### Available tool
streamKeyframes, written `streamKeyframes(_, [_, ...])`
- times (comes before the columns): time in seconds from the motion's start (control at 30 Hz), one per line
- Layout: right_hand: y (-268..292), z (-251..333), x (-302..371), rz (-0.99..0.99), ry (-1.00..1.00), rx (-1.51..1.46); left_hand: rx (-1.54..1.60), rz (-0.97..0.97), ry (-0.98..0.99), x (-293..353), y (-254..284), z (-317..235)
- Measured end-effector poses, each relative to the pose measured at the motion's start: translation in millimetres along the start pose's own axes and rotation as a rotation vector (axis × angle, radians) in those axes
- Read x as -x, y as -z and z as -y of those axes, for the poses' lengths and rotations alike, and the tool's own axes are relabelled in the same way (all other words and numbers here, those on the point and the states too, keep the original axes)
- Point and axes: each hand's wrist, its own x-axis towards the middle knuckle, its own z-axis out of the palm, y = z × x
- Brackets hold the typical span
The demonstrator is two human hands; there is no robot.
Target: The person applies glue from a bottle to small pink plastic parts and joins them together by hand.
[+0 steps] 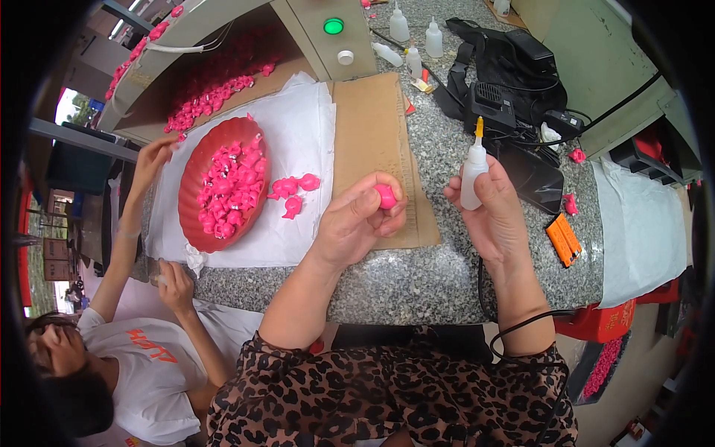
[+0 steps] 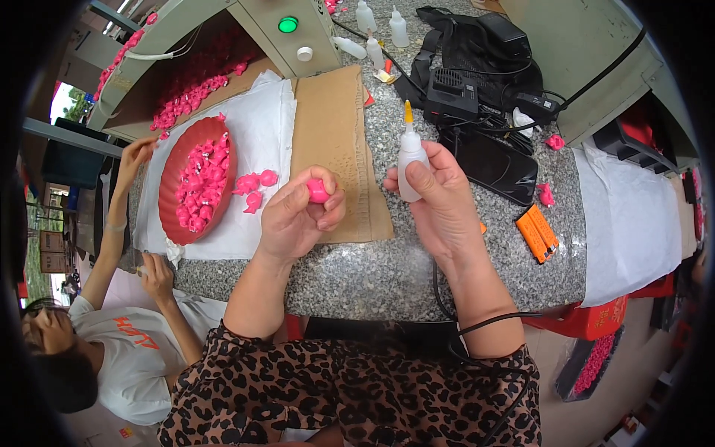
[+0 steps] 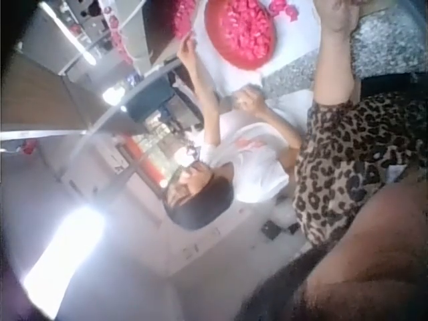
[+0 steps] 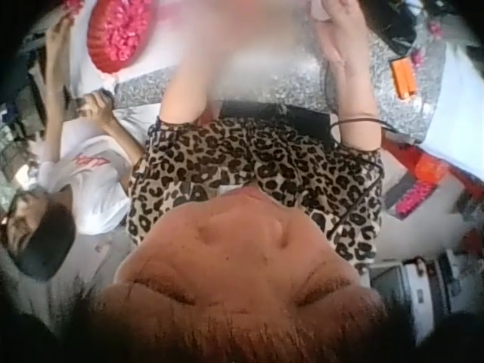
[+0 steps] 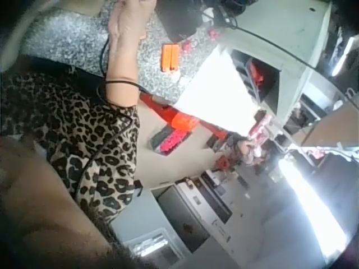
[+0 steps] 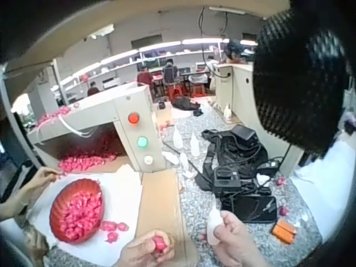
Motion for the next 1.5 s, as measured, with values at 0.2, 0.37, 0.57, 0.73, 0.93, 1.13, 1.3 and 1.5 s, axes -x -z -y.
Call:
streamKeyframes(0.2, [-7,2,1,0.008,-0.009,0.012,-0.04,0.009,-0.005,0,0,1])
streamKeyframes(0.37, [-16,3,1,-0.003,-0.121,-0.037,-0.059,-0.004,-0.007,0,-1,1])
streamKeyframes(0.57, [-7,0,2,0.044,-0.156,0.063,-0.05,0.052,-0.018,0,2,3])
streamKeyframes(0.73, [-14,-6,7,0.063,-0.113,0.285,-0.06,0.02,0.021,-1,-2,4])
streamKeyframes(0.93, [-21,-11,9,0.18,-0.086,0.418,-0.013,0.036,0.064,0,-3,6])
streamKeyframes(1.13, [-21,-14,11,0.218,-0.025,0.555,-0.028,0.012,0.103,-1,-6,7])
streamKeyframes(1.3, [-16,-21,9,0.244,0.065,0.61,-0.038,0.018,0.073,-2,-6,9])
streamKeyframes(1.5, [-20,-18,11,0.234,0.028,0.598,-0.016,0.063,0.064,-2,-4,13])
